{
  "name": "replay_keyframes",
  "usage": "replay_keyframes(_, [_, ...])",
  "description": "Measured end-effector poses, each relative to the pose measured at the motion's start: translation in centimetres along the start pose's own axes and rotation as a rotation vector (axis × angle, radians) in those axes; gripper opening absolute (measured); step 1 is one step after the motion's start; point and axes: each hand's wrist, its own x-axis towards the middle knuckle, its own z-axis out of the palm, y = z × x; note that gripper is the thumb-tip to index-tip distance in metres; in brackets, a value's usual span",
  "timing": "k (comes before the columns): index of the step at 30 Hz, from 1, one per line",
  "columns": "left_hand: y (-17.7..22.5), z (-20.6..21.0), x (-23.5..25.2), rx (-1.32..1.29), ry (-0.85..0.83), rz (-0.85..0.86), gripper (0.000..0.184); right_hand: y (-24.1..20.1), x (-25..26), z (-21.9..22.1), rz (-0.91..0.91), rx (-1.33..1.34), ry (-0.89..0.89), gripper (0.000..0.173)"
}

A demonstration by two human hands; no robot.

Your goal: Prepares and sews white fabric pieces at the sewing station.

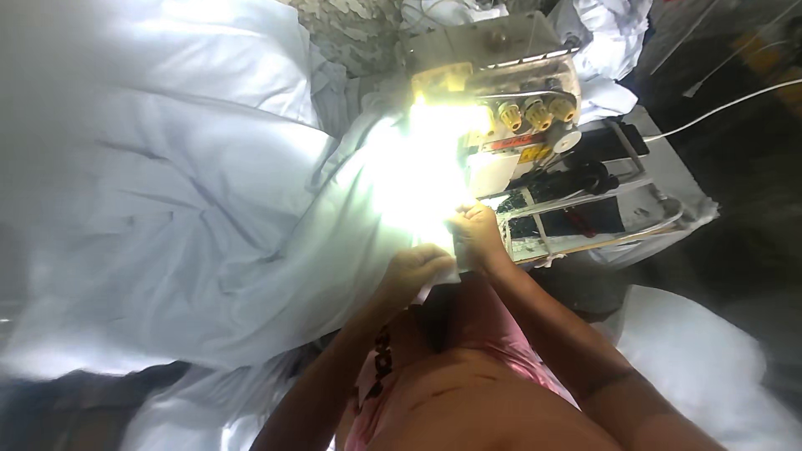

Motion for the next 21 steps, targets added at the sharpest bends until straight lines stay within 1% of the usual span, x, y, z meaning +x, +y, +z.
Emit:
replay_keyframes(4, [-0.8,-0.3,1.9,0.163,0.112,0.105,0.013,0.9,0.0,-0.4,-0.062,-0.076,-0.02,0.007])
replay_keyframes(5, [-1.2,-0.2,2.1,0.23,0.154,0.166,0.013,1.0,-0.1,-0.5,-0.075,-0.104,-0.026,0.006])
replay_keyframes(7, [-2.3,0.2,1.9,0.386,0.241,0.346,0.013,1.3,-0.2,-0.8,-0.077,-0.152,-0.04,0.004])
replay_keyframes(9, [-3.6,1.0,2.0,0.528,0.312,0.513,0.014,1.7,-0.4,-1.2,-0.062,-0.178,-0.056,0.003])
replay_keyframes(11, [-4.5,1.5,2.0,0.642,0.376,0.588,0.013,2.0,-1.0,-1.4,-0.013,-0.142,-0.08,0.006])
replay_keyframes(13, [-4.9,1.7,2.2,0.691,0.422,0.637,0.014,2.2,-2.5,-1.6,0.04,-0.111,-0.109,0.005])
replay_keyframes(15, [-4.3,1.7,2.4,0.699,0.451,0.655,0.027,2.5,-3.7,-1.6,0.049,-0.116,-0.099,0.001])
replay_keyframes(16, [-3.8,1.7,2.5,0.701,0.471,0.636,0.033,2.6,-3.9,-1.5,0.027,-0.13,-0.094,0.004])
replay_keyframes(17, [-3.3,1.6,2.6,0.721,0.5,0.604,0.036,2.7,-3.9,-1.3,-0.013,-0.147,-0.085,0.007])
replay_keyframes(19, [-2.6,1.6,3.1,0.832,0.564,0.517,0.033,3.1,-3.7,-0.8,-0.086,-0.176,-0.039,0.012])
replay_keyframes(21, [-2.5,1.6,3.7,0.963,0.598,0.463,0.028,3.6,-3.6,-0.6,-0.147,-0.208,0.004,0.021])
